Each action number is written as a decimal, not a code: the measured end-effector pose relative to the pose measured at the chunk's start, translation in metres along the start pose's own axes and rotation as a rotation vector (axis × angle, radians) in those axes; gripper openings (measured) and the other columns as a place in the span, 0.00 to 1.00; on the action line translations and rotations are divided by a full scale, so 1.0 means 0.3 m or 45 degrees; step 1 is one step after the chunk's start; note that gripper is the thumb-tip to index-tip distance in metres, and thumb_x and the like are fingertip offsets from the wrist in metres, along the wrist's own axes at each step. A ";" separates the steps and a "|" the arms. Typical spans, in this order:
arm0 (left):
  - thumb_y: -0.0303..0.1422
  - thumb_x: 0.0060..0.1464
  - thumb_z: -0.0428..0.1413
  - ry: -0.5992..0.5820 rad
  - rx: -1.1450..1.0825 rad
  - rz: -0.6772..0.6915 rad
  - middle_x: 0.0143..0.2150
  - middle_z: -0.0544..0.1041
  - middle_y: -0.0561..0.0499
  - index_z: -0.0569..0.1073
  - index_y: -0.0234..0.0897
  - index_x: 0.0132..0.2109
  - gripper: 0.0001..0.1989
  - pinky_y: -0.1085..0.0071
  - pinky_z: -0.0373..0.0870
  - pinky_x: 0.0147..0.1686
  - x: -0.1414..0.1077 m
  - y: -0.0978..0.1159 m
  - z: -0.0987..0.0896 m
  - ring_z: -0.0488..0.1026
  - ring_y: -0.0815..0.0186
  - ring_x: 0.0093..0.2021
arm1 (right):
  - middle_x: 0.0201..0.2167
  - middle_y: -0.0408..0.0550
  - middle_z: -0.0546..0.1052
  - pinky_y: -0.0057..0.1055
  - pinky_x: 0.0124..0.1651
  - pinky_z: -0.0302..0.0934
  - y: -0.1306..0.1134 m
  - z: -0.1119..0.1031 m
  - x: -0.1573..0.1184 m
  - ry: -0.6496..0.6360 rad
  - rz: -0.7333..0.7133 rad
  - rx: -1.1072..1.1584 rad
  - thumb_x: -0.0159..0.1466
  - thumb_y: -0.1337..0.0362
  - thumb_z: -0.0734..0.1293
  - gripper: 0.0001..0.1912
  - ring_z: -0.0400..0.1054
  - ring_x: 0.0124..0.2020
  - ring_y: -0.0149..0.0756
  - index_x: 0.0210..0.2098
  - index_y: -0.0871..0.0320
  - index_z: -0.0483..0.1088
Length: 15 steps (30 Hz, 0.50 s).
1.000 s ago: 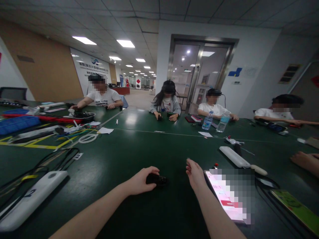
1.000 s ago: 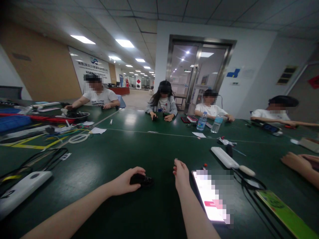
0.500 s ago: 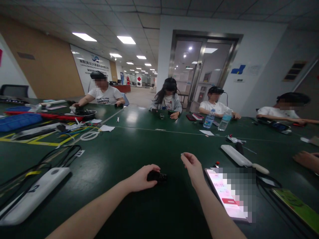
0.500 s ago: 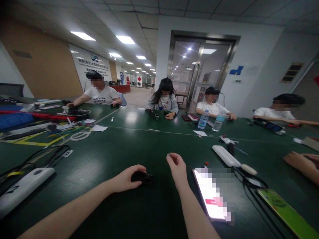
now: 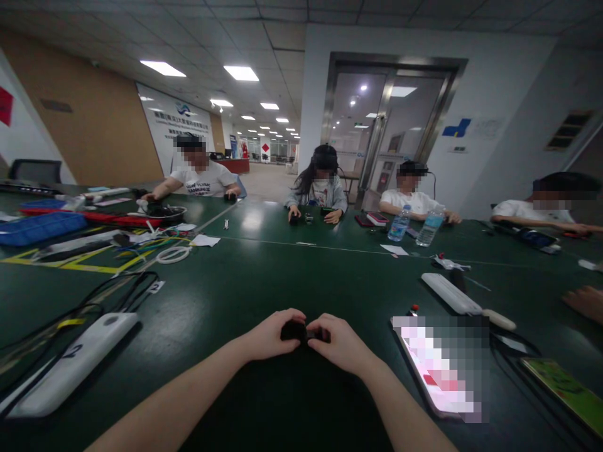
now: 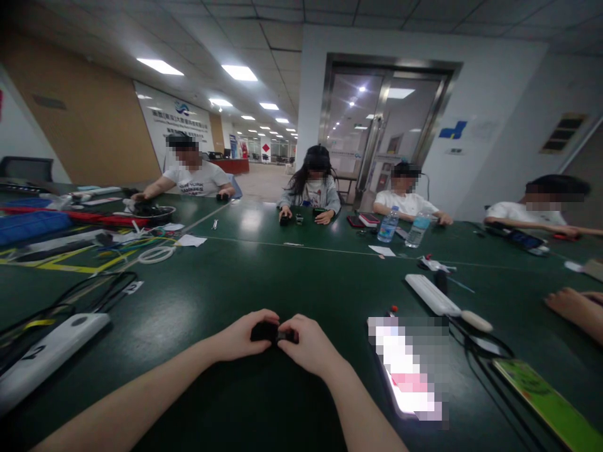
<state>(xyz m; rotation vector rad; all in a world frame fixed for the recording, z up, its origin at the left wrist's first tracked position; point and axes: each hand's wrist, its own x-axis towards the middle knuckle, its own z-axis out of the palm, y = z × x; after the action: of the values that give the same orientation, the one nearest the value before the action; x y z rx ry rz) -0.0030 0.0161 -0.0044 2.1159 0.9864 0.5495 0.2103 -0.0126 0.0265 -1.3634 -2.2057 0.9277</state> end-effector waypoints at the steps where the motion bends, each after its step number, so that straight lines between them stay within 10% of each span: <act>1: 0.34 0.49 0.57 -0.002 0.001 0.000 0.54 0.69 0.50 0.66 0.43 0.54 0.23 0.60 0.61 0.55 -0.001 0.001 -0.001 0.65 0.62 0.54 | 0.38 0.44 0.70 0.29 0.37 0.60 0.000 0.000 0.000 -0.010 0.010 0.000 0.58 0.62 0.66 0.11 0.65 0.35 0.31 0.41 0.53 0.72; 15: 0.31 0.50 0.56 -0.002 0.114 0.150 0.48 0.71 0.52 0.69 0.42 0.47 0.15 0.61 0.60 0.54 0.001 0.003 0.003 0.67 0.64 0.49 | 0.41 0.43 0.69 0.29 0.38 0.61 -0.011 -0.006 -0.006 -0.059 0.048 -0.022 0.59 0.62 0.65 0.12 0.65 0.36 0.31 0.43 0.51 0.72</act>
<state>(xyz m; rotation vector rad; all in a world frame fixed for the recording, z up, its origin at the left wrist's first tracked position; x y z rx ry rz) -0.0019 0.0154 -0.0044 2.2644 0.9048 0.5705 0.2103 -0.0145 0.0302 -1.4097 -2.2344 0.9651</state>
